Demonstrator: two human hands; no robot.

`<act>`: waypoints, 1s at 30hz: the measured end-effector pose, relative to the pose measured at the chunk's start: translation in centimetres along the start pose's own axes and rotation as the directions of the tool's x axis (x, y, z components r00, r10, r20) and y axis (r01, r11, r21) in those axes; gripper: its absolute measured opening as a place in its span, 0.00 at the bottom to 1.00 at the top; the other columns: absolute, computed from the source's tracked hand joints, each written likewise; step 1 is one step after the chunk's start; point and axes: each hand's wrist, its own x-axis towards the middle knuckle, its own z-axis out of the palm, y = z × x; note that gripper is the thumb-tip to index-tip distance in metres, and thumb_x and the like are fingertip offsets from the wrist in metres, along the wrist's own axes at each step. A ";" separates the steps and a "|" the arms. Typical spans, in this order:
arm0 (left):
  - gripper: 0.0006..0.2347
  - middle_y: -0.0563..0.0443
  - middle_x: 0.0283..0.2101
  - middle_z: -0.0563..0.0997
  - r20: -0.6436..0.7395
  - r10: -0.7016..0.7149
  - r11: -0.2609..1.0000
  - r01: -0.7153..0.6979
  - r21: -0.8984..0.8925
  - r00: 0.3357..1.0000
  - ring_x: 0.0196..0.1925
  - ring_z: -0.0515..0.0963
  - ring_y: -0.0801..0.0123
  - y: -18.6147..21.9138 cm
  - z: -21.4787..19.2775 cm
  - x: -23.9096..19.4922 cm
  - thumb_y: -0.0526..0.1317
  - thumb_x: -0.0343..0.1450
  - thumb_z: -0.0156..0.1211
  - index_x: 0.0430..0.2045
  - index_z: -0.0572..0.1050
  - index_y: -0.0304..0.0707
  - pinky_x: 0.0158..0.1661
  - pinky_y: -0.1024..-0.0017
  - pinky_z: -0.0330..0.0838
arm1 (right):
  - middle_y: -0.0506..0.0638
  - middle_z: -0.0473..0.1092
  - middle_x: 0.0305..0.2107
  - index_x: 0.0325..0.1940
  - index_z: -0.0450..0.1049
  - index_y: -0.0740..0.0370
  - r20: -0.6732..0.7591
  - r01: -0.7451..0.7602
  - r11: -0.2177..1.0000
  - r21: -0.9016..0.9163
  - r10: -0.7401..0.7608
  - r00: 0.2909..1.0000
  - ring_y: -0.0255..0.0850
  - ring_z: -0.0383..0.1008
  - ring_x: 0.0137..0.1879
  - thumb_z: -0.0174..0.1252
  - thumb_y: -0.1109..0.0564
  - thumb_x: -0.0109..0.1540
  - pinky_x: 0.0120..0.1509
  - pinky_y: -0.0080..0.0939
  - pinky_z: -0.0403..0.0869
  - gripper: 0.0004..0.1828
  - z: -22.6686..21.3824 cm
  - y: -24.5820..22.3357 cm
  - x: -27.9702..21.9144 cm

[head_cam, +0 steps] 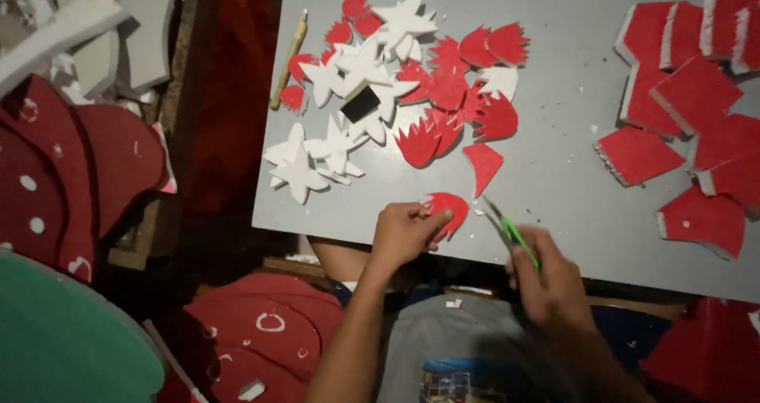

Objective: Cutting jagged shapes out of red and white foam sheets using a utility knife.

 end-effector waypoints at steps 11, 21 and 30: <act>0.12 0.39 0.20 0.81 0.153 0.143 0.911 -0.070 -0.406 0.978 0.23 0.84 0.66 -3.1 1.8 1.2 0.41 0.68 0.74 0.23 0.78 0.31 0.27 0.74 0.81 | 0.53 0.59 0.10 0.38 0.74 0.68 0.120 -0.003 0.684 0.730 -0.124 0.985 0.35 0.54 0.11 0.59 0.53 0.68 0.12 0.34 0.55 0.13 4.5 3.3 8.5; 0.13 0.36 0.22 0.82 0.023 0.109 0.887 -0.087 -0.454 0.994 0.22 0.84 0.63 -2.6 2.9 1.5 0.42 0.70 0.73 0.27 0.80 0.28 0.23 0.72 0.81 | 0.65 0.71 0.23 0.55 0.70 0.72 0.135 -0.036 0.645 0.763 -0.105 0.985 0.38 0.62 0.14 0.51 0.57 0.68 0.14 0.34 0.59 0.16 3.1 3.2 7.9; 0.14 0.52 0.15 0.77 -0.243 -0.215 0.968 0.173 -0.183 0.946 0.17 0.81 0.71 2.4 2.8 -2.1 0.45 0.62 0.68 0.17 0.66 0.41 0.21 0.78 0.67 | 0.55 0.75 0.18 0.80 0.50 0.36 0.056 0.162 0.807 -0.568 -0.158 0.986 0.53 0.77 0.26 0.40 0.41 0.67 0.36 0.56 0.72 0.34 3.6 5.1 4.0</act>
